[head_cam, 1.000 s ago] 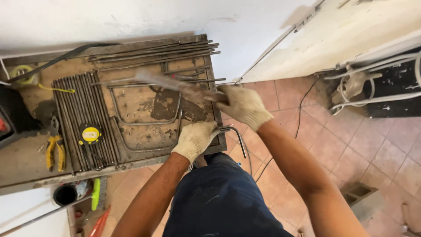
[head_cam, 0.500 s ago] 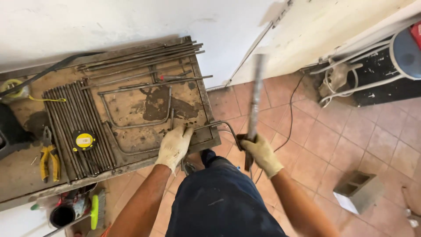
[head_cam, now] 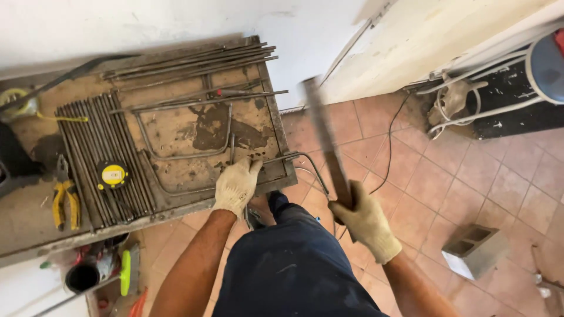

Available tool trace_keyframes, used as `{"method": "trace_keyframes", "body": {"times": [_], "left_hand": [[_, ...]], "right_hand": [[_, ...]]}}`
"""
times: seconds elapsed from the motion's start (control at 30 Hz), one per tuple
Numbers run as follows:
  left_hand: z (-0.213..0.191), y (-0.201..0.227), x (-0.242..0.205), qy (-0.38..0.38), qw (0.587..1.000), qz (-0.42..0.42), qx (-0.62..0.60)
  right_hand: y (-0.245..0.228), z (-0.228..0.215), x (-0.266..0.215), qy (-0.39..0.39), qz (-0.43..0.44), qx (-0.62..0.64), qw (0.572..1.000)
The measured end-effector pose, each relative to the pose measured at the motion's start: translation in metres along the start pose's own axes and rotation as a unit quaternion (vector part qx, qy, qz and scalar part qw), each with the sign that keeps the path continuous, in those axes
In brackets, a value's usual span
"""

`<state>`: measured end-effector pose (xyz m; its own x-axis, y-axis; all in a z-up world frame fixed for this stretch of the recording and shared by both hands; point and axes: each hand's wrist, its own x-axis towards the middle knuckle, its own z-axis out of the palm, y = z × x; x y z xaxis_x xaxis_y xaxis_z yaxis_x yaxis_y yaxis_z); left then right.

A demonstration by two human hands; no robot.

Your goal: Measuring metal rods with a tape measure and organizing metal stock on a workbench

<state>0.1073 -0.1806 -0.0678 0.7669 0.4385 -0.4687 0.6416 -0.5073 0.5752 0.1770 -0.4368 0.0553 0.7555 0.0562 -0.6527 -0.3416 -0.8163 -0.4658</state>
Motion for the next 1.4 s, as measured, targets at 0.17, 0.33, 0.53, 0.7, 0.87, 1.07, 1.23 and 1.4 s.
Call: {"method": "trace_keyframes", "body": {"times": [0.17,0.33,0.53,0.7,0.87,1.07,1.23,1.4], "left_hand": [[0.031,-0.020,0.004,0.128,0.984,0.083,0.091],[0.015,-0.013,-0.004,0.235,0.926,0.217,0.198],[-0.009,0.012,-0.015,-0.007,0.999,-0.021,0.032],[-0.008,0.016,-0.010,-0.047,0.997,-0.059,-0.014],[-0.018,0.031,-0.018,-0.052,0.995,-0.082,-0.002],[-0.007,0.019,-0.012,-0.029,0.998,-0.043,0.018],[-0.008,0.017,-0.011,-0.025,0.999,-0.038,0.022],[-0.009,0.020,-0.008,-0.044,0.997,-0.063,0.017]], "right_hand": [[-0.021,0.002,-0.022,-0.015,-0.082,-0.181,0.980],[-0.015,0.022,-0.008,-0.008,-0.028,-0.317,0.948],[0.009,0.007,-0.025,-0.086,-0.032,-0.165,0.982],[0.083,-0.004,-0.039,0.017,0.127,-0.051,0.990],[0.189,0.007,-0.075,-0.003,0.180,-0.008,0.984],[0.159,0.013,-0.084,-0.045,0.191,-0.125,0.972],[0.122,0.016,-0.068,-0.026,0.205,-0.062,0.976],[0.093,0.021,-0.037,-0.056,0.156,-0.052,0.985]]}}
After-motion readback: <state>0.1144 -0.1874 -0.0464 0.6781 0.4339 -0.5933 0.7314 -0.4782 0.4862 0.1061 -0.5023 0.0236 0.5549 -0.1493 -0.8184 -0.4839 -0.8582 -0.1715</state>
